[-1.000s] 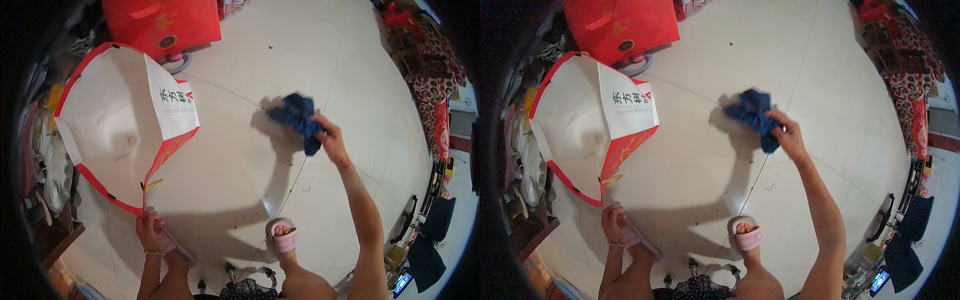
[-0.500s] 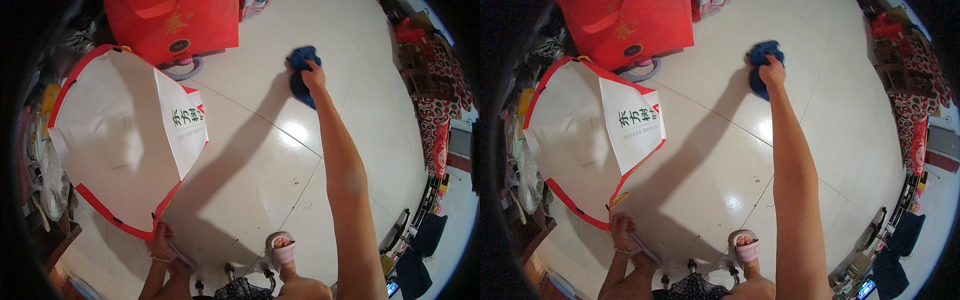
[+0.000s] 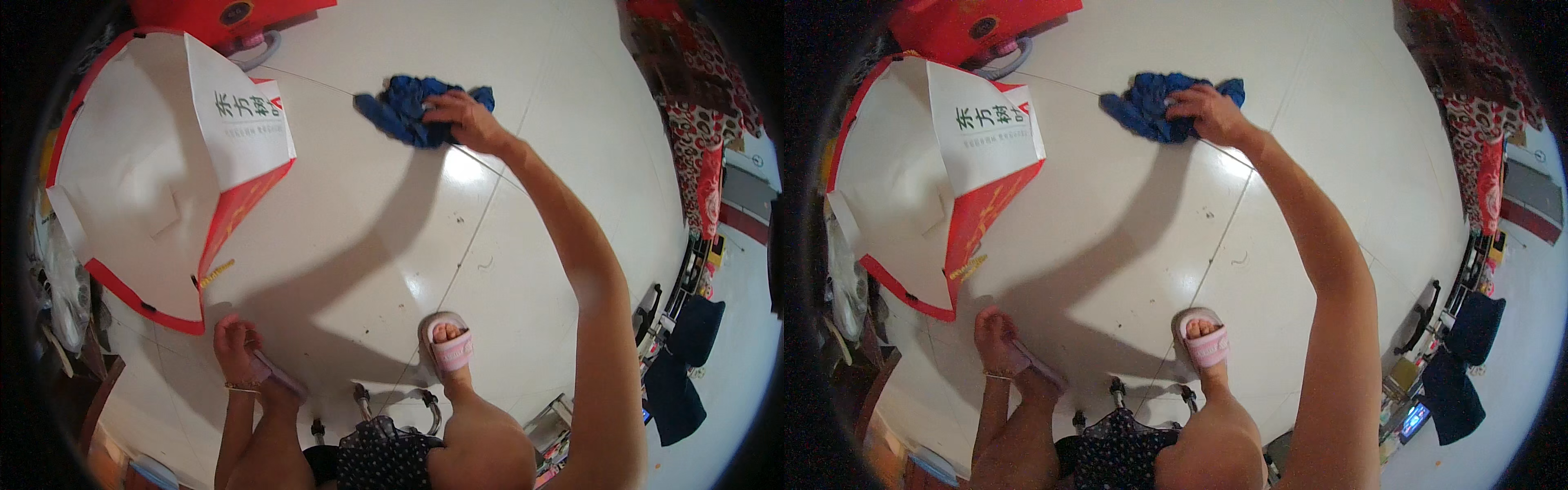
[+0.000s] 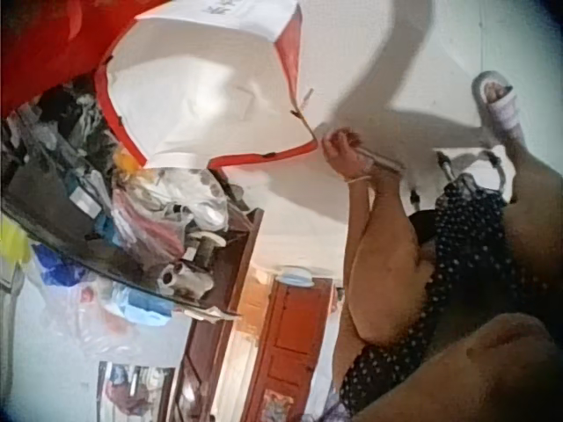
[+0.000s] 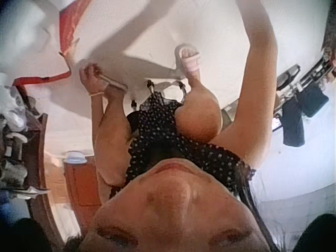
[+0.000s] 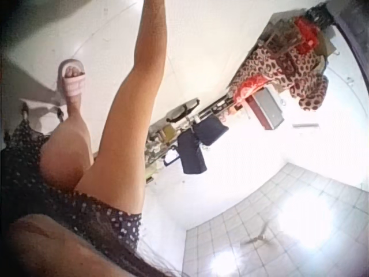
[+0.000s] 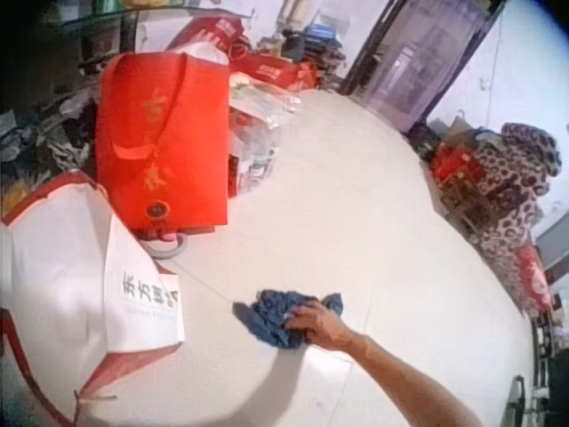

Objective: The person cleans the floor with a cloth by hand, moving around a room with various bags and household items, and later uses water from a basin.

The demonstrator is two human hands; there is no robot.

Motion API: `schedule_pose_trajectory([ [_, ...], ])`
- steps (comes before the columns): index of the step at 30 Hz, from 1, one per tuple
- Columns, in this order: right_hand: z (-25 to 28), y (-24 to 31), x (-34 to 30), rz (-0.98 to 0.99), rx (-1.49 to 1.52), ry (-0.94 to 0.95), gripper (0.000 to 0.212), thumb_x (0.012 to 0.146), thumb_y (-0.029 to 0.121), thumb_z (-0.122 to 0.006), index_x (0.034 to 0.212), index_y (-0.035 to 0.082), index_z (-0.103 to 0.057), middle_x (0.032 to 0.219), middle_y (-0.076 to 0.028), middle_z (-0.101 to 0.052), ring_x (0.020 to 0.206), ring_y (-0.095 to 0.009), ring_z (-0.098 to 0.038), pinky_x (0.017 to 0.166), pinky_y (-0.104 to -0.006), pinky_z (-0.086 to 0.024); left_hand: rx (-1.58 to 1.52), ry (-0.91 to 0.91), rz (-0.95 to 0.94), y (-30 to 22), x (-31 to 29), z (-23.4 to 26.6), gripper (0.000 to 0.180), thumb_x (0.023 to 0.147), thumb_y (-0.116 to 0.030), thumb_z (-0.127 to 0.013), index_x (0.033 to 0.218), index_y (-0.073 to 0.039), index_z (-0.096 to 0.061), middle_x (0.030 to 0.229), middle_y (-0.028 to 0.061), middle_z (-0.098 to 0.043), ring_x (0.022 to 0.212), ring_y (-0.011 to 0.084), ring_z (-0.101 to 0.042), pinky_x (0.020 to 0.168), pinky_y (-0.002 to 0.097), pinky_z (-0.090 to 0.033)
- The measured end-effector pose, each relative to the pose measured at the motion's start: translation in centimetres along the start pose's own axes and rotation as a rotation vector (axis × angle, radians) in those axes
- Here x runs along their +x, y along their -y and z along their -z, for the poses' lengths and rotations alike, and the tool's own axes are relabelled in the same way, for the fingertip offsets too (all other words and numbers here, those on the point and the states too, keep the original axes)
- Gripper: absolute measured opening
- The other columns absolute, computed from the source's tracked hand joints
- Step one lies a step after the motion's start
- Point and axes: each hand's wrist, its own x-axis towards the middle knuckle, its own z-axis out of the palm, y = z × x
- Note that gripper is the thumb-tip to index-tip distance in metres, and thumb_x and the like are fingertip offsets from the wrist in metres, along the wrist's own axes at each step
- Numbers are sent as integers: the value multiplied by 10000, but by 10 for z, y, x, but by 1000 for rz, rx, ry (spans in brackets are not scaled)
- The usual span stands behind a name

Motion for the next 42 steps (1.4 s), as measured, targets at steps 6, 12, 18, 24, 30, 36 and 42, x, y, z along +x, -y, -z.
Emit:
schedule_pose_trajectory([
  [6, -29, 63, -135, -196, 78, 20, 499, 623, -104, -474, 1001, 191, -610, 1273, 7, -465, 1179, -289, -389, 837, -460, -407, -61, 54, -68, 8, -18, 13, 214, 855, -88, -504, 1063, -46, -478, 829, 82, -570, 597, 135, -547, 491, 243, -453],
  [12, -87, 117, -205, -399, 121, -208, 530, 610, -66, -490, 1042, 224, -589, 1265, 12, -475, 1147, -303, -411, 799, -461, -415, -57, 127, -110, 22, -35, 19, 233, 865, -76, -497, 1093, -40, -458, 860, 102, -574, 615, 147, -566, 504, 250, -469],
  [18, -126, 221, -210, -490, 112, -248, 462, 672, -3, -516, 1062, 235, -582, 1253, 26, -475, 1136, -304, -404, 748, -483, -376, -43, 261, -162, 21, -51, 17, 230, 855, -77, -515, 1080, -64, -469, 842, 78, -577, 613, 134, -547, 516, 253, -458],
  [24, -172, 321, -237, -329, 66, -165, 342, 685, 128, -588, 1010, 237, -595, 1232, 31, -448, 1096, -276, -389, 726, -507, -390, -55, 274, -210, 26, -61, 28, 246, 816, -90, -561, 1040, -40, -470, 798, 84, -562, 556, 151, -528, 461, 267, -433],
  [30, -179, 361, -262, -340, 342, -193, 400, 643, 70, -617, 1024, 190, -601, 1241, -8, -456, 1089, -287, -394, 728, -477, -393, 4, 211, -159, 29, -68, 23, 252, 837, -126, -552, 1067, -56, -475, 806, 67, -559, 579, 124, -501, 503, 250, -435],
  [36, -155, 320, -303, -429, 966, -611, 462, 634, -58, -473, 1040, 125, -595, 1117, -138, -548, 1047, -343, -439, 937, -393, -348, 93, 252, -164, 43, -43, 33, 246, 862, -84, -498, 1104, -61, -457, 822, 73, -569, 592, 116, -503, 500, 232, -435],
  [42, -123, 263, -434, -856, 1291, -929, 433, 703, -47, -467, 1102, 83, -575, 960, -5, -571, 824, -122, -512, 736, -249, -437, 203, 333, -186, 45, -29, 21, 254, 875, -72, -467, 1128, -65, -439, 856, 77, -589, 576, 118, -527, 459, 218, -439],
])
